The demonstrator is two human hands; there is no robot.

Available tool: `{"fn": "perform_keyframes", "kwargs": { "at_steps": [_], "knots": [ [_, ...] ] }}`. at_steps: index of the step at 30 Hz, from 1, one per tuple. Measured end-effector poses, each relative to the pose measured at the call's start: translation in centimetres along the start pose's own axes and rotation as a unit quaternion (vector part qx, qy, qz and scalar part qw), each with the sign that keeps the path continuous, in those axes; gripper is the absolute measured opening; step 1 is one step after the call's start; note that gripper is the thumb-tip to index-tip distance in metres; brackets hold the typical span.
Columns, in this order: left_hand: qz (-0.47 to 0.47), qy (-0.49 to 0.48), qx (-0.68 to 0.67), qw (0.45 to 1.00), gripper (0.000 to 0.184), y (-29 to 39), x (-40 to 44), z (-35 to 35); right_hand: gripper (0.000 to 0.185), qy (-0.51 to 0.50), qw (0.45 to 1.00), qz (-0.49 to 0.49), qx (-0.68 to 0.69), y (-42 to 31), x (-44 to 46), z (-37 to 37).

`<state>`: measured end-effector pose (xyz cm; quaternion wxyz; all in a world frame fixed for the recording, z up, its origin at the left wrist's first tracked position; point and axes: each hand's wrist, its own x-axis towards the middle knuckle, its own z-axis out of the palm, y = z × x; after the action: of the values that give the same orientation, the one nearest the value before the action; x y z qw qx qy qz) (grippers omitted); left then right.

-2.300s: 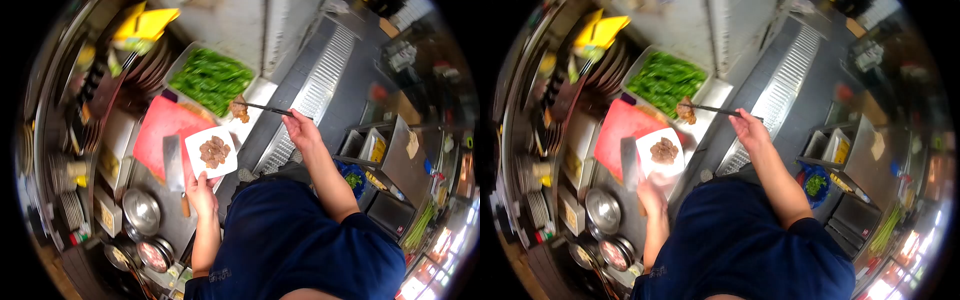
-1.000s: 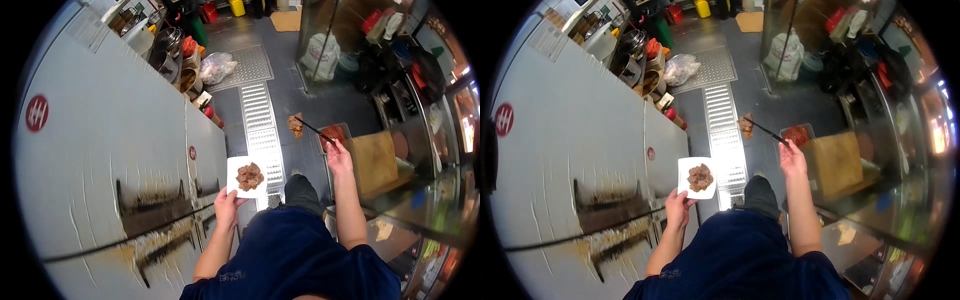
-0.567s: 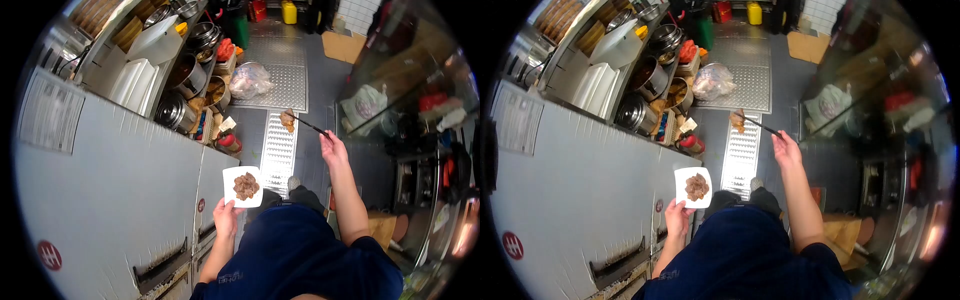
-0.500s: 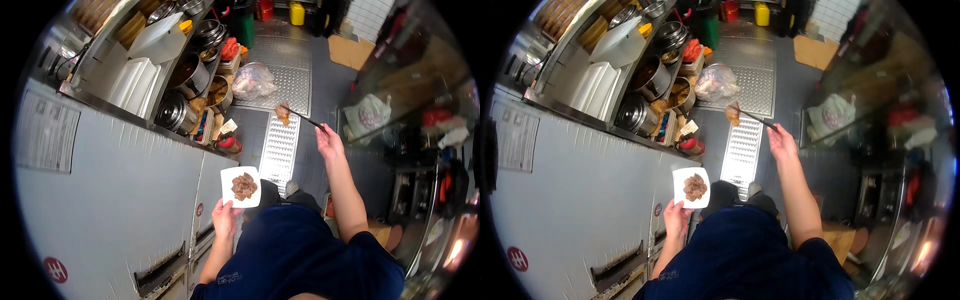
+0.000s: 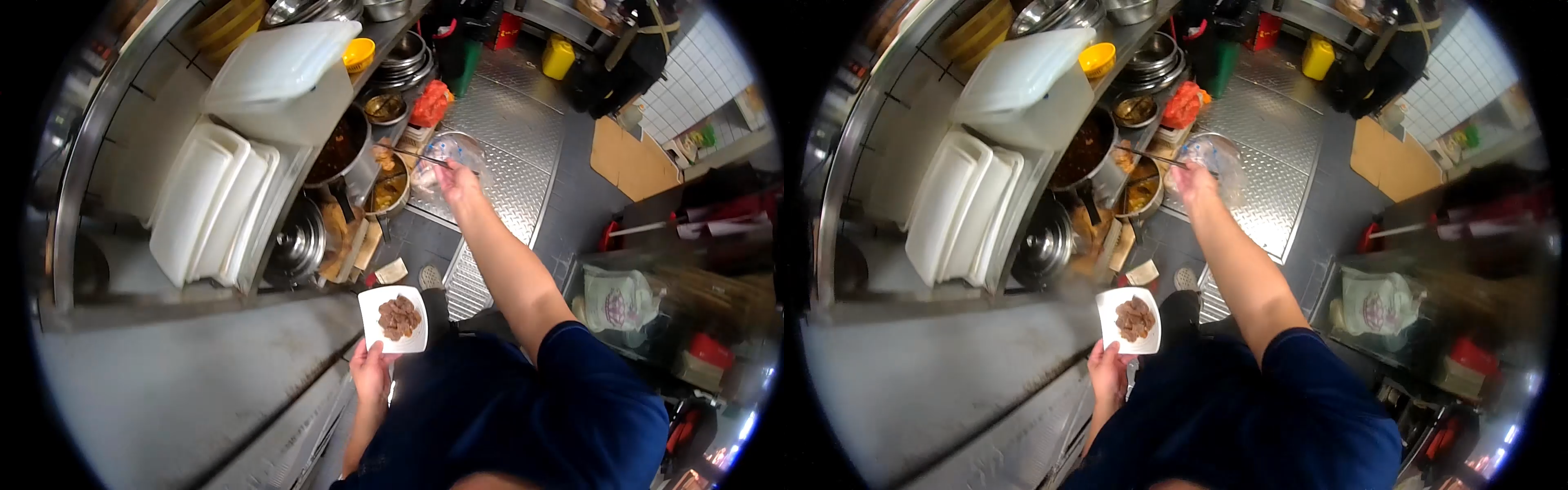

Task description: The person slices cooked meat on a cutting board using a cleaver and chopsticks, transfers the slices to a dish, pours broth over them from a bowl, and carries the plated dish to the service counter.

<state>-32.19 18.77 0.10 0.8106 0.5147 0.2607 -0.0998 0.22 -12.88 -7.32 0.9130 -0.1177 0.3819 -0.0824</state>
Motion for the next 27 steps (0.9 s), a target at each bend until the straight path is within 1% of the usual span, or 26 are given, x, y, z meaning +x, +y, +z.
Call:
{"fn": "perform_keyframes", "kwargs": {
  "at_steps": [4,5,6,8,10,12,13,16,17,18,19,20,21,22,23,24,25,26,27],
  "knots": [
    [-0.007,0.055,-0.014,0.998,0.024,3.7,2.8,3.6,0.014,0.040,0.997,0.005,-0.069,5.8,8.8,7.5],
    [0.003,0.075,-0.015,0.997,0.025,4.2,3.1,4.6,0.014,0.050,0.997,-0.011,-0.049,7.2,10.3,8.9],
    [0.029,0.080,-0.020,0.996,0.025,2.4,3.1,3.3,0.015,0.045,0.996,-0.030,-0.069,8.9,10.3,9.0],
    [0.036,0.106,-0.021,0.994,0.026,3.3,3.6,5.6,0.017,0.068,0.988,-0.053,-0.128,10.8,12.0,11.8],
    [0.048,0.131,-0.023,0.990,0.027,3.7,4.5,7.6,0.014,0.057,0.967,-0.089,-0.233,12.5,13.2,14.0],
    [0.063,0.161,-0.016,0.985,0.028,4.0,5.5,9.8,0.018,0.039,0.931,-0.120,-0.343,13.2,12.9,15.7],
    [0.078,0.172,-0.020,0.982,0.028,2.5,6.2,9.2,0.020,0.013,0.942,-0.127,-0.310,13.8,12.3,15.8],
    [0.085,0.195,-0.032,0.977,0.029,2.5,7.6,12.8,0.017,-0.113,0.946,-0.114,-0.281,12.2,12.7,16.5],
    [0.093,0.195,-0.034,0.976,0.028,2.2,8.3,14.0,0.016,-0.152,0.945,-0.103,-0.269,10.2,11.9,16.9],
    [0.102,0.195,-0.036,0.975,0.028,2.0,9.2,15.4,0.016,-0.158,0.945,-0.074,-0.276,7.6,11.1,17.1],
    [0.107,0.199,-0.036,0.973,0.026,1.9,10.2,17.1,0.018,-0.149,0.942,-0.068,-0.294,4.9,11.1,17.0],
    [0.125,0.198,-0.023,0.972,0.024,2.2,11.0,19.1,0.025,-0.148,0.914,-0.053,-0.373,1.5,10.7,16.6],
    [0.155,0.195,-0.015,0.968,0.023,3.2,11.5,22.2,0.030,-0.176,0.879,-0.091,-0.434,-1.7,11.6,15.4],
    [0.150,0.218,0.062,0.962,0.022,2.8,12.4,23.9,0.036,-0.210,0.826,-0.164,-0.497,-5.4,13.2,13.9],
    [0.132,0.218,0.096,0.962,0.022,3.5,13.3,26.4,0.041,-0.235,0.764,-0.244,-0.549,-8.9,14.6,13.0],
    [0.114,0.217,0.131,0.961,0.023,4.2,14.2,28.9,0.047,-0.245,0.766,-0.243,-0.542,-12.5,15.4,12.5],
    [0.096,0.215,0.165,0.958,0.023,4.9,15.1,31.5,0.048,-0.245,0.790,-0.217,-0.518,-16.0,14.9,13.0],
    [0.084,0.210,0.133,0.965,0.024,5.0,16.2,33.9,0.049,-0.242,0.814,-0.194,-0.491,-19.2,14.2,13.9],
    [0.084,0.186,0.091,0.975,0.024,4.8,17.9,34.7,0.049,-0.270,0.750,-0.158,-0.583,-21.4,12.6,15.5]
  ]
}}
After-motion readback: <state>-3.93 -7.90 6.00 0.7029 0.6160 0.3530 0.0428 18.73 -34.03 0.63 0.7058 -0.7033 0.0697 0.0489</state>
